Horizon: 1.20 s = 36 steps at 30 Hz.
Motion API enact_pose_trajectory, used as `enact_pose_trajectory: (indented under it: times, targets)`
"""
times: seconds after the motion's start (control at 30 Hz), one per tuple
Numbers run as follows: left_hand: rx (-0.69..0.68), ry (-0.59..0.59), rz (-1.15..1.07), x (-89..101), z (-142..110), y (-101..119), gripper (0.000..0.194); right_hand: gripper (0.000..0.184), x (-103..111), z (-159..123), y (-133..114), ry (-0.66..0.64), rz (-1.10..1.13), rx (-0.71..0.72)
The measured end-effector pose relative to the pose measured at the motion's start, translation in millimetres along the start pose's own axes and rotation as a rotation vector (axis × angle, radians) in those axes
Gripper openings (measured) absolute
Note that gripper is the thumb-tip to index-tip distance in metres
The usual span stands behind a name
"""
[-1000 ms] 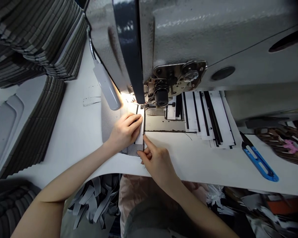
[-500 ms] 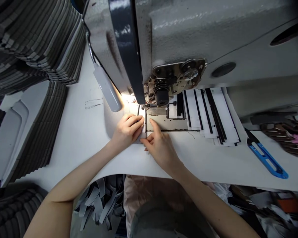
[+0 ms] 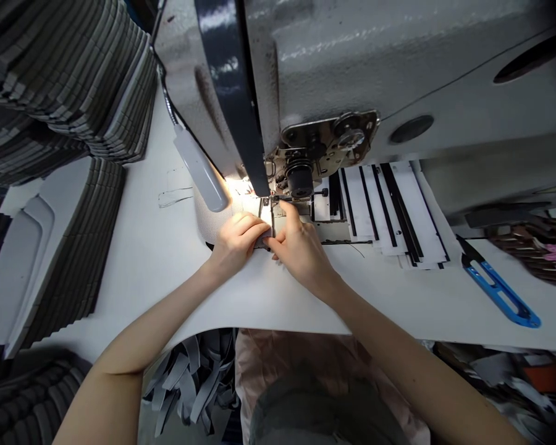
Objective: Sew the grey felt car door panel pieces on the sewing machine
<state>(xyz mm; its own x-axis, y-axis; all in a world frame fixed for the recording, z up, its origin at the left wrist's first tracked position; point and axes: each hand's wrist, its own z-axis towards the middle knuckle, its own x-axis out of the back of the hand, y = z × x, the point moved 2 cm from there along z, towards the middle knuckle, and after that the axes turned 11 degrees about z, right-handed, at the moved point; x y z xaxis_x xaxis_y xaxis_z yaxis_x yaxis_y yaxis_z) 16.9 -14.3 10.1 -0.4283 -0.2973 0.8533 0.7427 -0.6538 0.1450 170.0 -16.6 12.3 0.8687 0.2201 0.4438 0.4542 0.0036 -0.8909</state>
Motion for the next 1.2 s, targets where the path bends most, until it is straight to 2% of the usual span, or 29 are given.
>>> enact_pose_trajectory:
  times: [0.13, 0.27, 0.4, 0.53, 0.77, 1.03, 1.2]
  targets:
    - [-0.028, 0.008, 0.034, -2.8, 4.2, -3.5, 0.027, 0.048, 2.6, 6.0, -2.3, 0.034, -0.166, 0.025]
    - [-0.043, -0.024, 0.069, -6.8, 8.0, -11.1, 0.028, 0.011, 5.9, 4.3, -2.5, 0.028, -0.436, 0.169]
    - [-0.056, -0.033, 0.095, -11.0, 11.7, -19.4, 0.03, 0.029, 8.7, 0.3, 0.9, -0.004, -0.615, 0.349]
    - [-0.073, 0.002, 0.119, -9.2, 13.3, -22.4, 0.029, 0.037, 9.5, 0.4, 2.8, -0.054, -0.677, 0.445]
    - [-0.054, 0.018, 0.066, -2.0, 6.3, -26.3, 0.021, 0.049, 9.1, 9.1, 0.5, -0.093, -0.723, 0.403]
    - [-0.056, -0.002, 0.117, -15.9, 12.0, -46.8, 0.026, 0.044, 8.0, 9.6, 5.3, -0.049, -0.717, 0.37]
    - [0.031, -0.033, 0.164, -19.8, 13.3, -48.6, 0.032, 0.043, 7.4, 5.3, 10.5, -0.013, -0.69, 0.377]
